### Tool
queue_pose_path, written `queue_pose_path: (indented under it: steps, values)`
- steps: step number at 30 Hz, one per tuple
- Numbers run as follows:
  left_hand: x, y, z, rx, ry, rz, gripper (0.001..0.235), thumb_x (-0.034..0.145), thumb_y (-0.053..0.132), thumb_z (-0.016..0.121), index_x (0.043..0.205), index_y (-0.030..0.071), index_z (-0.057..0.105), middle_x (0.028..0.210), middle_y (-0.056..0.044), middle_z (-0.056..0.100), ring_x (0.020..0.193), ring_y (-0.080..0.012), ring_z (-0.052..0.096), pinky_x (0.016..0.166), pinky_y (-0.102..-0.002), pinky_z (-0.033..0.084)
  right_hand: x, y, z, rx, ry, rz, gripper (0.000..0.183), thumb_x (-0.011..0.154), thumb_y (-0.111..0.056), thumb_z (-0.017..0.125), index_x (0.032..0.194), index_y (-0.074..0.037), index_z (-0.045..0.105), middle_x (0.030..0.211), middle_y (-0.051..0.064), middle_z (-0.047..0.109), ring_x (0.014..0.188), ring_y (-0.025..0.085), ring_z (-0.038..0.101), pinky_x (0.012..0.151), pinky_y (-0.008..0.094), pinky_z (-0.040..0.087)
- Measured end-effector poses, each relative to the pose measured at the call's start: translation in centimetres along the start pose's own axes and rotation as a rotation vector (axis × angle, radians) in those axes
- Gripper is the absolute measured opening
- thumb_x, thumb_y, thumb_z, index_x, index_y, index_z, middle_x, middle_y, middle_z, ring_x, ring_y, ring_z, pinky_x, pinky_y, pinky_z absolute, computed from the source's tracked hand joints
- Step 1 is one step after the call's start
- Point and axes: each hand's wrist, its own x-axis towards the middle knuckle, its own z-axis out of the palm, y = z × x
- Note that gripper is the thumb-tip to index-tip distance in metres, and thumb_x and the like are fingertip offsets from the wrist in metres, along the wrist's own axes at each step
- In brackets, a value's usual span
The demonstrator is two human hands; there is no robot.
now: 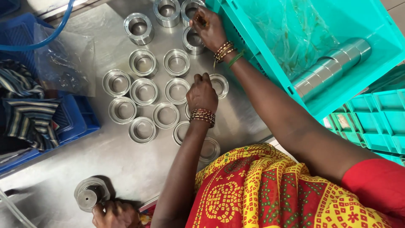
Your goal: Sort and arrange metal cylindrical components on a workbench.
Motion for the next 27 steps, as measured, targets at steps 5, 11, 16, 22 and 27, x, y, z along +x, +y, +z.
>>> queue_pose_path:
  steps: [5,11,16,22,27]
  values:
    - [0.3,0.0,-0.1,0.016,-0.042,0.003,0.029,0.084,0.007,0.067,0.111,0.006,0.058,0.113,-0.015,0.062,0.093,-0.0332,0.071,0.076,-0.047,0.058,0.4,-1.4,0.7,-0.069,0.009,-0.003,0.022,0.1,-0.007,0.074,0.097,-0.001,0.054,0.078,0.009,0.056,0.069,0.017,0.052,0.065,0.032,0.046]
    - [0.1,-0.1,-0.3,-0.012,-0.007,0.012,0.026,0.084,0.006,0.066,0.109,0.006,0.06,0.115,-0.015,0.063,0.092,-0.0336,0.072,0.077,-0.047,0.058,-0.2,0.0,0.1,-0.186,0.069,-0.094,0.019,0.097,-0.005,0.075,0.093,-0.002,0.056,0.079,0.009,0.056,0.068,0.016,0.052,0.062,0.033,0.046]
    - [0.2,-0.4,-0.4,-0.1,0.038,0.005,0.026,0.084,0.011,0.068,0.109,0.006,0.063,0.112,-0.017,0.063,0.09,-0.0371,0.071,0.076,-0.049,0.057,-4.3,0.8,-0.6,-0.023,0.277,0.065,0.02,0.101,-0.007,0.07,0.093,-0.004,0.052,0.08,0.006,0.053,0.072,0.012,0.052,0.065,0.033,0.05]
    - [3.2,-0.2,-1.5,-0.261,0.258,0.053,0.03,0.087,0.014,0.067,0.115,0.006,0.065,0.116,-0.016,0.065,0.088,-0.0392,0.071,0.075,-0.05,0.056,-4.7,-0.4,-1.5,0.058,0.271,0.219,0.022,0.102,-0.007,0.069,0.091,-0.003,0.052,0.075,0.004,0.052,0.067,0.011,0.051,0.061,0.029,0.046]
    - [8.2,-1.0,-0.6,-0.196,0.302,0.201,0.031,0.089,0.011,0.066,0.118,0.002,0.063,0.129,-0.02,0.062,0.09,-0.0417,0.07,0.075,-0.052,0.055,-4.1,-1.8,-1.4,-0.011,0.224,0.121,0.019,0.102,-0.005,0.068,0.091,-0.003,0.052,0.076,0.005,0.058,0.069,0.012,0.056,0.065,0.03,0.049]
